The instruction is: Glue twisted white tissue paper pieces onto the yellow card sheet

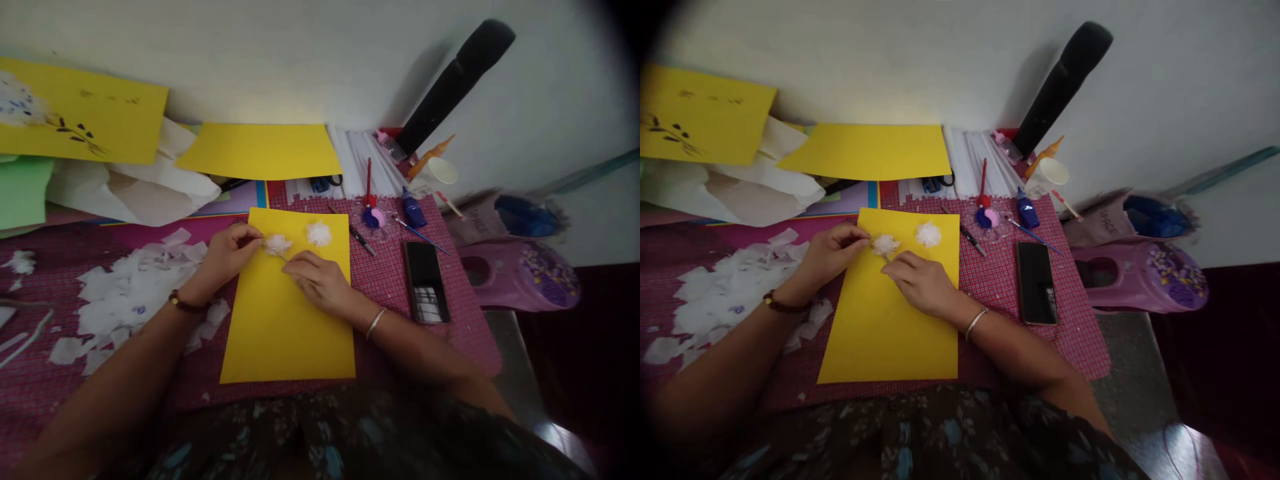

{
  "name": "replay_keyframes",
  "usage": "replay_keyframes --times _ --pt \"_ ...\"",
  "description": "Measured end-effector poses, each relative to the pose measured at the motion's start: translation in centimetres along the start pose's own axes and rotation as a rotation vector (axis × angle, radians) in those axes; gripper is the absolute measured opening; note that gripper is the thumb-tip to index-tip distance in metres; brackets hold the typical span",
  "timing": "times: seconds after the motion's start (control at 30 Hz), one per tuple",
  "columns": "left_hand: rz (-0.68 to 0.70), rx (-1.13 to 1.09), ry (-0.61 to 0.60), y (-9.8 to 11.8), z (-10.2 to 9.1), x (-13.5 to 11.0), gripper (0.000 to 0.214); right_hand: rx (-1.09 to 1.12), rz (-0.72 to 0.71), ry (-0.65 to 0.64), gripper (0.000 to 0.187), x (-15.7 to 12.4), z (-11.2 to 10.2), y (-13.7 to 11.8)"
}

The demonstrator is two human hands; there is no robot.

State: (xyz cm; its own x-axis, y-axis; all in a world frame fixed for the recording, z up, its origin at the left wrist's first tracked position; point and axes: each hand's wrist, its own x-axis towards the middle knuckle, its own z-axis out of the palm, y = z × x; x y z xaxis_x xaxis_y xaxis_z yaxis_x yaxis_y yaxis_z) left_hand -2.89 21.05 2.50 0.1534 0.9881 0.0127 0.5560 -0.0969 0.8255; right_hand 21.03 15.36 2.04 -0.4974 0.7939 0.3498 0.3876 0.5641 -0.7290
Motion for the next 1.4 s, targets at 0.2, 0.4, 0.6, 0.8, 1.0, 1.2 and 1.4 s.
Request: replay_keyframes --times 0.2,0.4,0.6,0.8,1.0,1.2,1.4 --pt "-0.125 -0.237 -0.011 1.0 -1.4 -0.2 0.022 0.673 0.399 0.241 0.04 0.7 0.1 0.7" --pt "-0.115 -0.086 0.012 3.6 -7.9 -2.0 0.024 0.764 0.488 0.201 0.046 1.3 -0.1 1.2" --pt "-0.054 0.494 0.058 1.3 -9.6 -4.2 0.025 0.752 0.497 0.158 0.048 1.3 0.0 1.0" --pt "-0.07 0.749 0.056 0.8 -6.4 -5.6 0.032 0.746 0.513 0.154 0.049 1.3 0.1 1.0" --pt "-0.032 0.884 0.048 0.3 -6.2 -5.1 0.028 0.727 0.503 0.155 0.05 1.4 -0.1 0.9" --pt "0.19 0.577 0.119 4.3 -8.6 -4.2 0.026 0.645 0.443 0.293 0.05 2.0 -0.9 1.7" --pt "0.069 0.062 -0.349 8.7 -5.6 -1.9 0.027 0.616 0.437 0.306 0.05 2.5 -1.2 2.4"
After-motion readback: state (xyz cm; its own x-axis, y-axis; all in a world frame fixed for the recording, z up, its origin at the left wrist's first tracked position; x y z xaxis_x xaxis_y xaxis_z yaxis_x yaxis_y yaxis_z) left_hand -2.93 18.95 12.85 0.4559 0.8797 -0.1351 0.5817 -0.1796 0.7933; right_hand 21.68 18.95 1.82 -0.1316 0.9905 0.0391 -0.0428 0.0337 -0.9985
